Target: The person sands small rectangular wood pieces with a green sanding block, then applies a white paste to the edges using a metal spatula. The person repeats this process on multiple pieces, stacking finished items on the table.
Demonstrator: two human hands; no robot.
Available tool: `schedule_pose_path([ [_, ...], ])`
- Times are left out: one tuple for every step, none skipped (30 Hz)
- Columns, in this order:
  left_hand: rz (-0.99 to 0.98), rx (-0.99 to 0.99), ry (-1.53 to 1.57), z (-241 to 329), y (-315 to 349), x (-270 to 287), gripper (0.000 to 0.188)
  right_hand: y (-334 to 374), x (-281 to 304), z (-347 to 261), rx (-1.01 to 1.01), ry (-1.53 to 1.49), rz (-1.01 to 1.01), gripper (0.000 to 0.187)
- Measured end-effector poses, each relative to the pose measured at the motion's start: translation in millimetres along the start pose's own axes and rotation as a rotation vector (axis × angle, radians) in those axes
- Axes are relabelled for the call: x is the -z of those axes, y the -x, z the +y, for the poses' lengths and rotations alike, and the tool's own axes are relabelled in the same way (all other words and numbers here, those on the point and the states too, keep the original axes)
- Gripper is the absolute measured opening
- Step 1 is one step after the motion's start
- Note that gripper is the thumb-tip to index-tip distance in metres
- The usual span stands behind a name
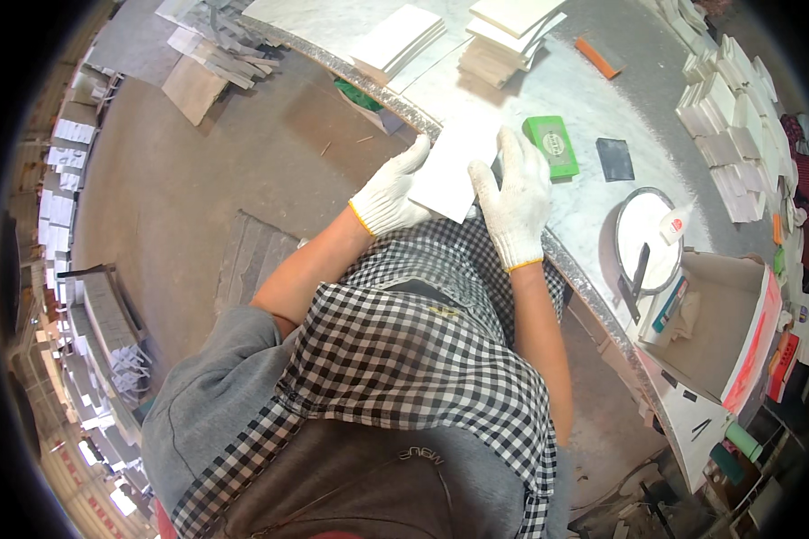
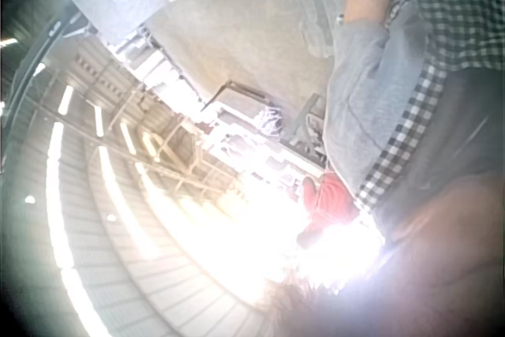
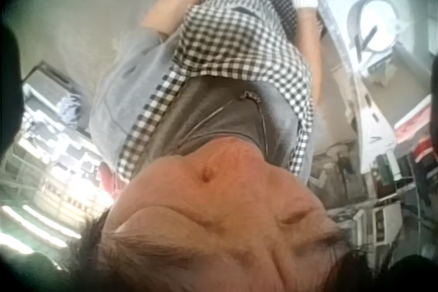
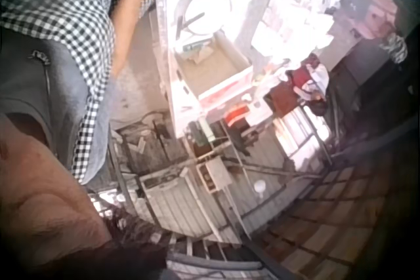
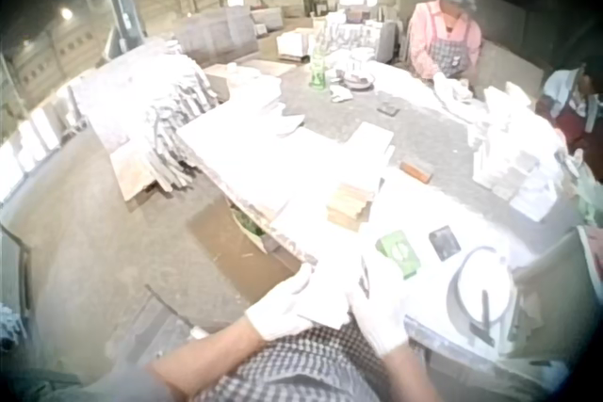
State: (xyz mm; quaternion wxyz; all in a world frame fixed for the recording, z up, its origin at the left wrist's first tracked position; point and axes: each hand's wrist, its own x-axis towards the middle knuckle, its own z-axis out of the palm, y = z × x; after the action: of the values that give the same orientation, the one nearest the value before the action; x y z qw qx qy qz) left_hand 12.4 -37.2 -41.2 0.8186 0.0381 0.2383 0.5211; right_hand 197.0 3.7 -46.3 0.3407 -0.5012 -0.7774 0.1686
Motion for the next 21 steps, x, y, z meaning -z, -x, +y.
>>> schedule_pose_path([
  [0.003, 0.000, -0.010, 0, -1, 1, 0.061, 1, 0, 0, 0.009, 0.008, 0.003, 0.064],
  [0.004, -0.003, -0.015, 0, -1, 1, 0.061, 1, 1, 0, 0.018, 0.015, 0.006, 0.065],
  [0.004, -0.008, -0.019, 0, -1, 1, 0.061, 2, 1, -1, 0.029, 0.023, 0.009, 0.066],
  [0.004, -0.013, -0.023, 0, -1, 2, 0.061, 3, 1, -2, 0.034, 0.025, 0.011, 0.068],
  [-0.023, -0.014, -0.007, 1, -1, 4, 0.061, 4, 2, -4, 0.038, 0.026, 0.013, 0.070],
  [-0.049, -0.014, 0.009, 1, -1, 7, 0.061, 4, 2, -5, 0.043, 0.027, 0.016, 0.071],
  [-0.076, -0.015, 0.024, 2, -1, 9, 0.061, 5, 3, -5, 0.040, 0.015, 0.019, 0.073],
  [-0.085, -0.020, 0.020, 2, -1, 9, 0.061, 6, 3, -6, 0.037, 0.002, 0.022, 0.074],
  [-0.097, -0.026, 0.012, 2, -1, 8, 0.062, 5, 4, -6, 0.038, -0.011, 0.030, 0.076],
  [-0.110, -0.033, 0.004, 2, -1, 7, 0.062, 5, 4, -7, 0.041, -0.012, 0.033, 0.077],
  [-0.113, -0.035, -0.005, 2, -1, 7, 0.063, 6, 4, -7, 0.045, -0.012, 0.035, 0.078],
  [-0.116, -0.036, -0.013, 2, 0, 7, 0.063, 7, 5, -8, 0.049, -0.012, 0.039, 0.080],
  [-0.120, -0.037, -0.022, 2, 0, 7, 0.063, 7, 4, -9, 0.057, -0.013, 0.046, 0.080],
  [-0.102, -0.062, -0.080, 2, 1, 6, 0.065, 7, 4, -9, 0.064, -0.014, 0.054, 0.081],
  [-0.103, -0.045, -0.066, 2, 1, 7, 0.065, 7, 4, -10, 0.071, -0.014, 0.061, 0.082],
  [-0.103, -0.029, -0.052, 3, 0, 9, 0.065, 7, 5, -11, 0.077, -0.002, 0.059, 0.086],
  [-0.104, -0.012, -0.038, 3, 0, 11, 0.065, 8, 6, -13, 0.054, -0.010, 0.058, 0.088],
  [-0.117, -0.017, -0.053, 2, 0, 12, 0.066, 9, 7, -16, 0.031, -0.018, 0.057, 0.089],
  [-0.112, -0.014, -0.058, 3, 1, 13, 0.067, 11, 7, -18, 0.007, -0.027, 0.055, 0.091],
  [-0.105, -0.010, -0.063, 3, 1, 14, 0.067, 11, 8, -19, 0.002, -0.019, 0.055, 0.095],
  [-0.098, -0.006, -0.068, 3, 2, 15, 0.068, 12, 7, -19, 0.010, -0.029, 0.073, 0.096],
])
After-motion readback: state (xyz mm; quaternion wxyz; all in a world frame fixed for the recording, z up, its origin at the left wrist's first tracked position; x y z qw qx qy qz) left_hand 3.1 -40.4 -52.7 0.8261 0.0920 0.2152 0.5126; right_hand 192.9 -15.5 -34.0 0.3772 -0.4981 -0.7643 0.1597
